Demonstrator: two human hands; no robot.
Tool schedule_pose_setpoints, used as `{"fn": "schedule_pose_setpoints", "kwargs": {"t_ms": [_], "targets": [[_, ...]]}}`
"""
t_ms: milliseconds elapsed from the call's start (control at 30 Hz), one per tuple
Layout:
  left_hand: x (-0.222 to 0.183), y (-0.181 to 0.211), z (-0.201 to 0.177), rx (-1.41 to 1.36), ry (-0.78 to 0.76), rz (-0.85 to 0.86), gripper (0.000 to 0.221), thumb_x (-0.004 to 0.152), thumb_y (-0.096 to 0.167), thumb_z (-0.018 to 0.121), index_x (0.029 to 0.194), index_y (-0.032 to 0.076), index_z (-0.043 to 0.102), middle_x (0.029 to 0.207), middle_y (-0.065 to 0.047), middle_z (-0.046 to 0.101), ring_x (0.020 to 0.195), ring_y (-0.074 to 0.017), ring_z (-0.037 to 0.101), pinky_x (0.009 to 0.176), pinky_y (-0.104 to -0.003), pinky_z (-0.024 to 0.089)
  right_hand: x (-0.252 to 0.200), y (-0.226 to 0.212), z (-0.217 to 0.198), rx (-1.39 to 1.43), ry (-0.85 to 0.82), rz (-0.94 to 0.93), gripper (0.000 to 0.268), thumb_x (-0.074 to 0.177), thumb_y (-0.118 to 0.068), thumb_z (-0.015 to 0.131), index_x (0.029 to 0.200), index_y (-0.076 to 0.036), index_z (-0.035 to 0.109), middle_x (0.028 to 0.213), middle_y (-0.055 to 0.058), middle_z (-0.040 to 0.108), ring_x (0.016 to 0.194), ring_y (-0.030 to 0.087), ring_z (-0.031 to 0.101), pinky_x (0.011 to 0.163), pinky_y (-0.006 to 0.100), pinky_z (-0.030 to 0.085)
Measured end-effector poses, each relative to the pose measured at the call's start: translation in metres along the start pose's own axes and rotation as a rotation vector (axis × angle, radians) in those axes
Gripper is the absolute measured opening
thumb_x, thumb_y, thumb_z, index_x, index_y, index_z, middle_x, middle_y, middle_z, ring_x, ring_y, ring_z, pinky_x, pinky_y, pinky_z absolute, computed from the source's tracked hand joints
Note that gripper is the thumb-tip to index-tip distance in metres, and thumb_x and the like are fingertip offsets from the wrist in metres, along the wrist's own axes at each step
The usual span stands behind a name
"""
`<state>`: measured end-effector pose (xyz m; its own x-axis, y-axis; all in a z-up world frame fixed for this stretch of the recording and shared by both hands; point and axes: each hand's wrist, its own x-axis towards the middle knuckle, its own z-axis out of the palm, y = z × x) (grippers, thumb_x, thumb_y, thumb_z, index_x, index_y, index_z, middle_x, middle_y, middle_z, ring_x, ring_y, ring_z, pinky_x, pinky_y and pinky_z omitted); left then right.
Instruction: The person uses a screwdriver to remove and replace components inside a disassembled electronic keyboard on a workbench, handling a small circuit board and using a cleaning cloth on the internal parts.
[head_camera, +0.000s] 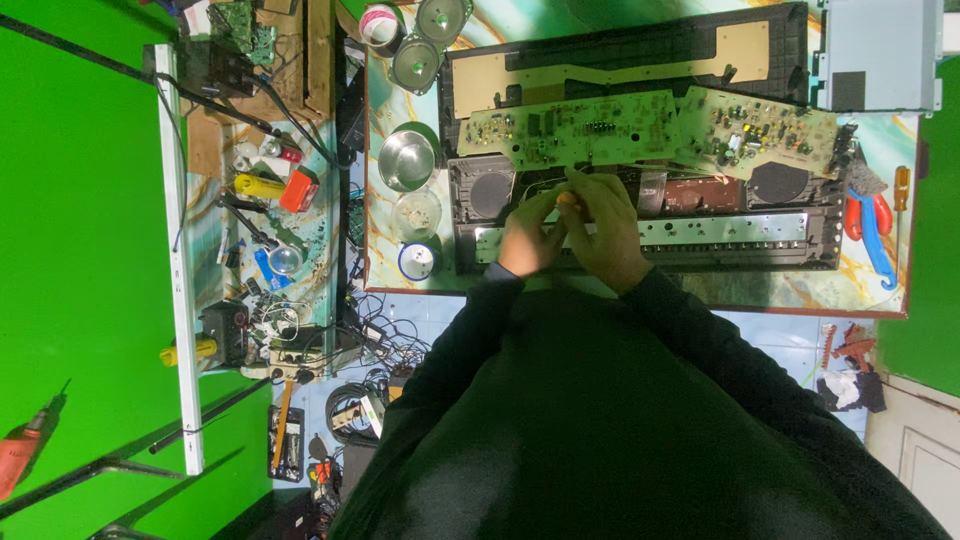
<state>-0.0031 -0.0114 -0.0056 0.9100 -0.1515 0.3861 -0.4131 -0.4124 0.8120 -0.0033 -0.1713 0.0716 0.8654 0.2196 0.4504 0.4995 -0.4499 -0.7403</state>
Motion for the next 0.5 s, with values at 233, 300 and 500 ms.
{"fn": "schedule_pose_setpoints", "kwargs": {"t_ms": [233,300,500], "targets": [[0.0,0.003,0.0,0.103,0.055,-0.048,0.033,0.087,0.011,0.076,0.119,0.006,0.069,0.108,-0.019,0.075,0.098,-0.0373,0.074,0.082,-0.041,0.06,0.001,-0.005,-0.003,-0.059,0.038,-0.118,0.039,0.093,0.001,0.067,0.132,-0.002,0.064,0.122,0.019,0.064,0.113,0.039,0.062,0.097,0.044,0.053],[0.003,0.002,0.0,0.114,0.05,-0.02,0.042,0.082,0.011,0.075,0.122,0.005,0.067,0.109,-0.021,0.074,0.096,-0.0388,0.073,0.079,-0.042,0.06,0.001,-0.003,0.0,0.006,0.015,0.016,0.035,0.094,0.0,0.07,0.13,-0.004,0.067,0.117,0.019,0.063,0.107,0.035,0.065,0.089,0.04,0.056],[-0.012,-0.025,0.016,0.074,-0.081,-0.144,0.036,0.096,0.011,0.069,0.131,0.004,0.066,0.106,-0.021,0.075,0.091,-0.0389,0.075,0.076,-0.044,0.06,0.0,0.006,-0.003,-0.045,-0.02,-0.137,0.045,0.093,0.007,0.058,0.138,0.001,0.06,0.131,0.019,0.065,0.124,0.042,0.061,0.106,0.046,0.052]]}}
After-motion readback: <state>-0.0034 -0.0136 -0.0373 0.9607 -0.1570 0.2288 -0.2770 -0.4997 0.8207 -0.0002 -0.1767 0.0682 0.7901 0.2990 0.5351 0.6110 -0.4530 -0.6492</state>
